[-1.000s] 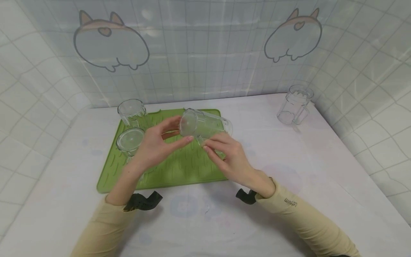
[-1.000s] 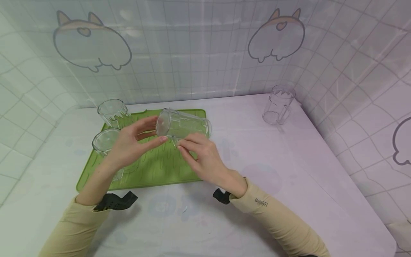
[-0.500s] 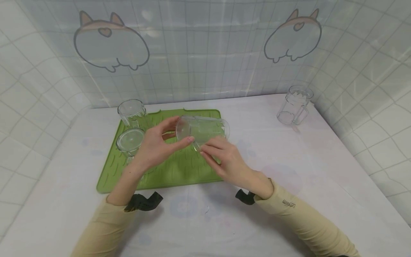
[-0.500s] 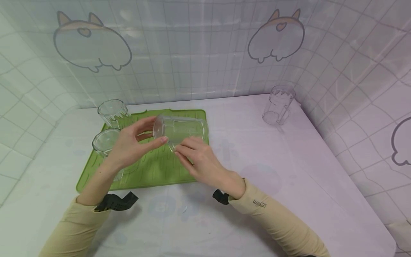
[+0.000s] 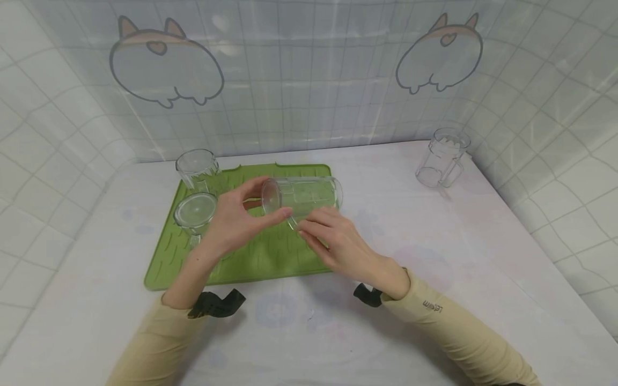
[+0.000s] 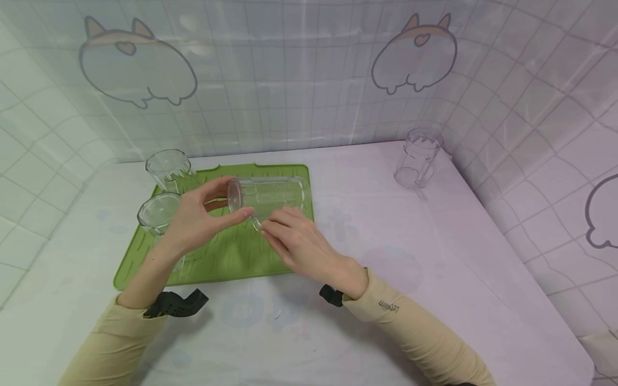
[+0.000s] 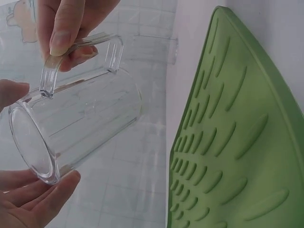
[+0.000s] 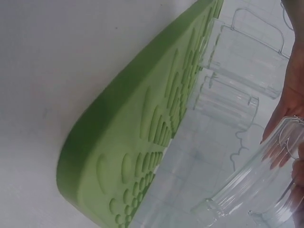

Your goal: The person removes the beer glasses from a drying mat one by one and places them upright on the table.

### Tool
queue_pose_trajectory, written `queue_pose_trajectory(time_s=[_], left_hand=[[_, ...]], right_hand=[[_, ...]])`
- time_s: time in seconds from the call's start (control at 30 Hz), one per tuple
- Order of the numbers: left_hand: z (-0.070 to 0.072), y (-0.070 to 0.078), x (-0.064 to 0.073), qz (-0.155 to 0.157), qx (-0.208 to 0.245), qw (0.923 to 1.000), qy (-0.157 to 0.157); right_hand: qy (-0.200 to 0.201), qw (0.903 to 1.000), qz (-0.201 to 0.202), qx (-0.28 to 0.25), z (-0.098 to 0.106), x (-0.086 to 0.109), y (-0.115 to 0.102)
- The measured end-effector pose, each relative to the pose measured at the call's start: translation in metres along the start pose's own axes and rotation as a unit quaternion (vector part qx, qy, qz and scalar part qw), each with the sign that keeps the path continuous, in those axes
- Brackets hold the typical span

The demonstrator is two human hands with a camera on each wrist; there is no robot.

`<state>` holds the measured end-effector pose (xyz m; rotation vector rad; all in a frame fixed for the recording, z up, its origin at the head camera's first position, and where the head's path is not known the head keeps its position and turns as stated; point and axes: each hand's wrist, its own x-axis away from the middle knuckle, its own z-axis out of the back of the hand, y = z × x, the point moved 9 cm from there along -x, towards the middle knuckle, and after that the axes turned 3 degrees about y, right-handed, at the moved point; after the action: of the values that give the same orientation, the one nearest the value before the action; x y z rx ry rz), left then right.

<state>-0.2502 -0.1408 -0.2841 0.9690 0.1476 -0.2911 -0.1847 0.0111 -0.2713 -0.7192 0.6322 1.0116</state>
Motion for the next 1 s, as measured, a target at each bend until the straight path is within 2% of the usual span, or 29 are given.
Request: queue_pose_trajectory(time_s=[0.13,0.4,0.73,1.0], left_hand=[[0.002,0.003,0.000,-0.021,0.005,0.9996,0.016],[0.007,0.007,0.001,-0.038,0.015,0.9983,0.042],[0.015,0.007,0.000,-0.038,0.038,0.9964,0.065],[0.021,0.009,-0.001,-0.044,0.038,0.9952,0.079]], right_hand=[[0.003,0.9999,-0.012,-0.011,0.001,-0.001,0.002],[0.030,0.9980,-0.031,-0.047,0.007,-0.002,0.006],[0.047,0.9966,-0.038,-0.055,0.013,-0.002,0.007],[0.069,0.9951,-0.053,-0.048,0.021,-0.004,0.012]])
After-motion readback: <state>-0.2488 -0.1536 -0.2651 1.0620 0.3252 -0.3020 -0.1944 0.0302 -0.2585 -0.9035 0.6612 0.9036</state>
